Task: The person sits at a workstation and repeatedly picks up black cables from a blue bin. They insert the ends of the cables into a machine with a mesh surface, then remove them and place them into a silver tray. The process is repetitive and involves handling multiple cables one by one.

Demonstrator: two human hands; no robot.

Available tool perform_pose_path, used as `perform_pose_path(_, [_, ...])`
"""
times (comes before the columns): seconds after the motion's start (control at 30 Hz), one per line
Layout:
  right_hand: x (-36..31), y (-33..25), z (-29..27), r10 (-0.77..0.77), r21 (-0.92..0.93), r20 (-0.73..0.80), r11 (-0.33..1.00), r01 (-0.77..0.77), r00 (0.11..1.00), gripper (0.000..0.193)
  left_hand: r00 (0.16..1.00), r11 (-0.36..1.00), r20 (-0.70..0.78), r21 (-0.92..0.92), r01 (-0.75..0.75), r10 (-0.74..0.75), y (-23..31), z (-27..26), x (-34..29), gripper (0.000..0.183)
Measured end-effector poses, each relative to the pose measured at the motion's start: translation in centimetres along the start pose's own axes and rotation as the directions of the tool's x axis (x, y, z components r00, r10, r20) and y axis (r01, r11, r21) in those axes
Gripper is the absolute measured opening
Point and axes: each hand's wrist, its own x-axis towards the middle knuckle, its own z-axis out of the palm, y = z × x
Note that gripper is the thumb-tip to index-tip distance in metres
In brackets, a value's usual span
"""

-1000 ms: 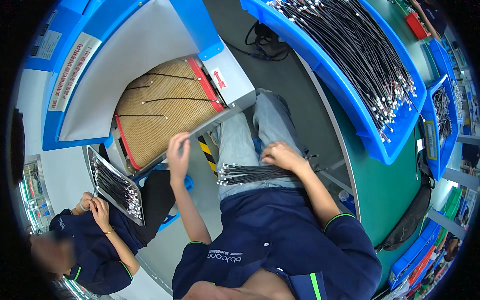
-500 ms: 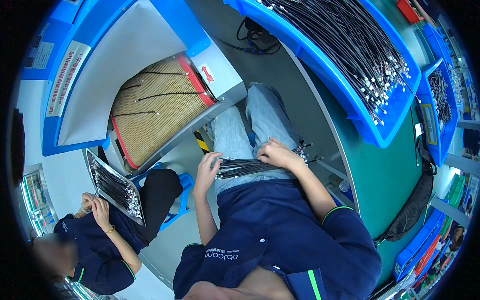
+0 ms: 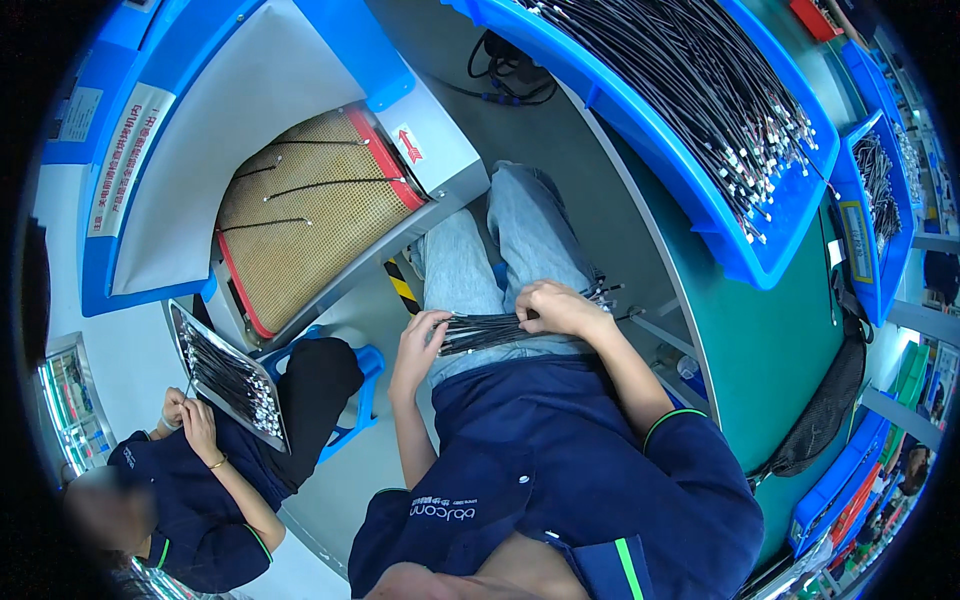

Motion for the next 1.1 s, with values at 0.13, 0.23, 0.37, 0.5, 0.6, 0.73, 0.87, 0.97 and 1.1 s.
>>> perform_pose_path(0.13, [-0.9, -1.1, -1.4, 0.075, 0.148, -0.054, 0.987, -0.066, 0.996, 0.013, 0.998, 0.998, 0.037, -0.046, 0.052, -0.051, 0.9, -0.7, -0.2, 0.017])
perform_pose_path(0.23, [-1.4, -1.3, -2.6, 0.093, 0.170, -0.134, 0.983, -0.069, 0.987, 0.014, 0.993, 0.990, 0.040, -0.092, 0.110, -0.107, 1.8, -1.0, -0.5, 0.016])
perform_pose_path(0.37, [-1.3, -1.5, -3.3, 0.075, 0.166, -0.253, 0.986, -0.034, 0.965, 0.016, 1.000, 1.000, -0.016, 0.024, 0.010, -0.010, 2.5, -1.4, -0.3, 0.014])
perform_pose_path(0.5, [-0.4, -3.4, -3.6, -0.060, 0.046, -0.291, 0.996, 0.077, 0.955, 0.020, 1.000, 1.000, 0.015, -0.007, 0.015, -0.015, 3.8, -1.5, 0.4, 0.012])
perform_pose_path(0.6, [0.9, -4.4, -2.6, -0.246, -0.063, -0.301, 0.969, 0.238, 0.921, 0.019, 0.994, 0.995, -0.018, 0.003, -0.104, 0.104, 4.5, -0.7, 1.1, 0.011])
perform_pose_path(0.73, [1.9, -4.7, -1.7, -0.351, -0.178, -0.342, 0.935, 0.307, 0.871, 0.014, 0.984, 0.986, -0.060, 0.037, -0.165, 0.167, 5.5, -0.1, 1.7, 0.010])
perform_pose_path(0.87, [2.0, -4.7, -1.7, -0.378, -0.196, -0.362, 0.925, 0.327, 0.852, 0.013, 0.964, 0.960, -0.074, 0.141, -0.244, 0.256, 5.5, 0.0, 1.8, 0.008])
perform_pose_path(0.97, [1.9, -4.8, -1.6, -0.368, -0.194, -0.371, 0.929, 0.316, 0.853, 0.014, 0.932, 0.922, -0.097, 0.214, -0.322, 0.348, 5.7, 0.2, 2.0, 0.009])
perform_pose_path(1.1, [2.1, -4.8, -1.7, -0.387, -0.186, -0.420, 0.922, 0.339, 0.821, 0.015, 0.931, 0.926, -0.138, 0.223, -0.303, 0.338, 5.8, 0.5, 2.0, 0.010])
